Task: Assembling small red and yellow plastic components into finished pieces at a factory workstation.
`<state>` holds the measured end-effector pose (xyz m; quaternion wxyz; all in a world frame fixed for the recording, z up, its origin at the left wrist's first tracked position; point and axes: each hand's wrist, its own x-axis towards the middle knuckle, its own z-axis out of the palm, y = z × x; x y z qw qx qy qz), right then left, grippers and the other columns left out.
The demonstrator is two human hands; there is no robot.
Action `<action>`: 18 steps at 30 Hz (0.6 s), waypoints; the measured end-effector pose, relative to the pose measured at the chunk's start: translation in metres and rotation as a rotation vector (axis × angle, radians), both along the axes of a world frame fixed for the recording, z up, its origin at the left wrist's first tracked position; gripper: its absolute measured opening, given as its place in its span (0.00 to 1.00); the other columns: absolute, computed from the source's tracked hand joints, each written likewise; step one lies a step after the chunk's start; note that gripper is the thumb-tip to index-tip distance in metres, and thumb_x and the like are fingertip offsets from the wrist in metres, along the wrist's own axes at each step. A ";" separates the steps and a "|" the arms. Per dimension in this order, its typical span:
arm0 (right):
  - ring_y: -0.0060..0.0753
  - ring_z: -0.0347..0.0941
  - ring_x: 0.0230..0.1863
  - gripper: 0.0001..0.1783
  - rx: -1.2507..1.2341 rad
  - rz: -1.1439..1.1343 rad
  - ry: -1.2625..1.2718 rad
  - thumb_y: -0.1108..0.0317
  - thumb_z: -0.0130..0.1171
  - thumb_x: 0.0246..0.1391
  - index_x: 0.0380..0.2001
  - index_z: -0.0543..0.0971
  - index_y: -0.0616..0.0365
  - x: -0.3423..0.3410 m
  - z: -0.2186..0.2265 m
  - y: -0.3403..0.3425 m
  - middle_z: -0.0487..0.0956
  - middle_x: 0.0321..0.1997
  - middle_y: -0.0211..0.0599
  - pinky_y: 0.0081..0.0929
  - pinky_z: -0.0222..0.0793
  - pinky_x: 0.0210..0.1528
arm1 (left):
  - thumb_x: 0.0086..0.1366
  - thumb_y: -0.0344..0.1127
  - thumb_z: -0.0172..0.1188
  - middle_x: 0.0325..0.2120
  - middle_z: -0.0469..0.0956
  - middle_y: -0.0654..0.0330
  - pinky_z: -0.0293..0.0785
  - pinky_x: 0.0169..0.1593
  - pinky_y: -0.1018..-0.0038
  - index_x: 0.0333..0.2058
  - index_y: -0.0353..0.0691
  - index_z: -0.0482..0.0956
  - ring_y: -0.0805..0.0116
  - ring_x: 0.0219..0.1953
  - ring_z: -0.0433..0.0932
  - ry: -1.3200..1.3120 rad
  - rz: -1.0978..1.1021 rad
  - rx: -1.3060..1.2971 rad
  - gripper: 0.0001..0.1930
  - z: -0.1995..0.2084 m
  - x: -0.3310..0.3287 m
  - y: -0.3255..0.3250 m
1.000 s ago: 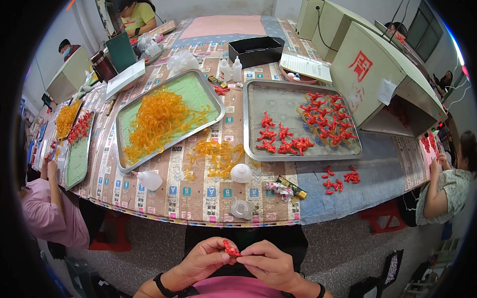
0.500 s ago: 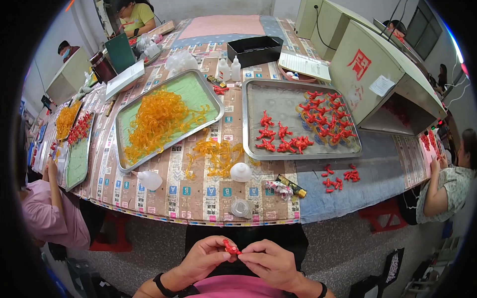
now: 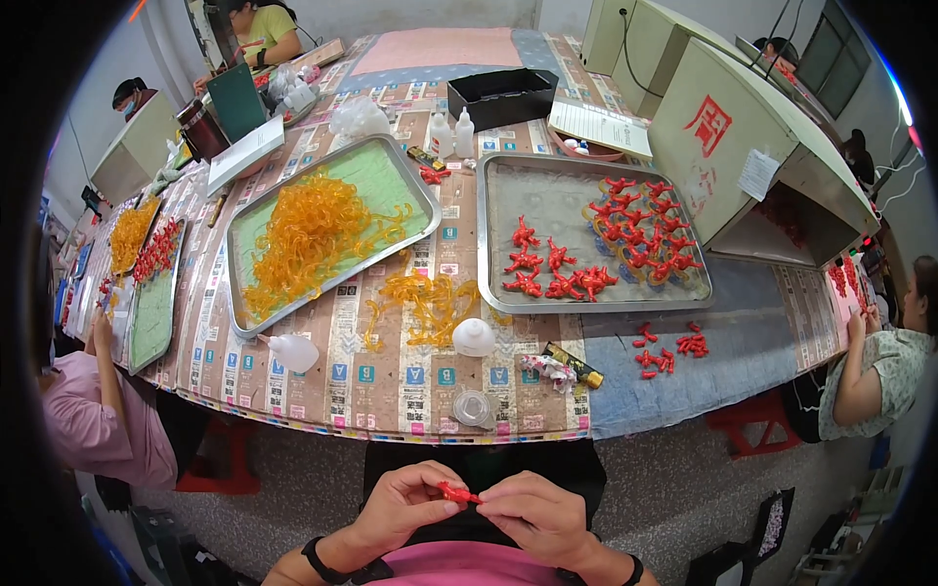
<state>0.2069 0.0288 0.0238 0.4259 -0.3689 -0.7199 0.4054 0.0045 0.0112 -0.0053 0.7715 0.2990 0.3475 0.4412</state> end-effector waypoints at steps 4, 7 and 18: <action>0.32 0.77 0.32 0.09 -0.095 0.024 0.042 0.80 0.67 0.39 0.29 0.81 0.61 0.003 -0.002 0.003 0.80 0.32 0.38 0.22 0.72 0.33 | 0.56 0.16 0.58 0.39 0.73 0.56 0.74 0.48 0.73 0.37 0.34 0.77 0.69 0.42 0.75 0.019 -0.009 0.032 0.10 0.001 -0.001 0.001; 0.32 0.77 0.32 0.09 -0.189 0.040 0.081 0.80 0.67 0.39 0.28 0.81 0.60 0.005 -0.004 0.004 0.80 0.32 0.37 0.22 0.72 0.34 | 0.56 0.16 0.58 0.40 0.72 0.56 0.74 0.48 0.73 0.37 0.34 0.76 0.69 0.42 0.75 0.031 -0.020 0.052 0.10 0.000 -0.001 0.003; 0.30 0.77 0.34 0.09 -0.251 0.041 0.081 0.80 0.66 0.40 0.28 0.82 0.60 0.005 -0.003 0.004 0.80 0.32 0.36 0.22 0.71 0.36 | 0.56 0.16 0.58 0.41 0.72 0.56 0.75 0.49 0.72 0.37 0.35 0.77 0.67 0.43 0.75 -0.114 -0.062 -0.101 0.11 -0.005 0.000 0.003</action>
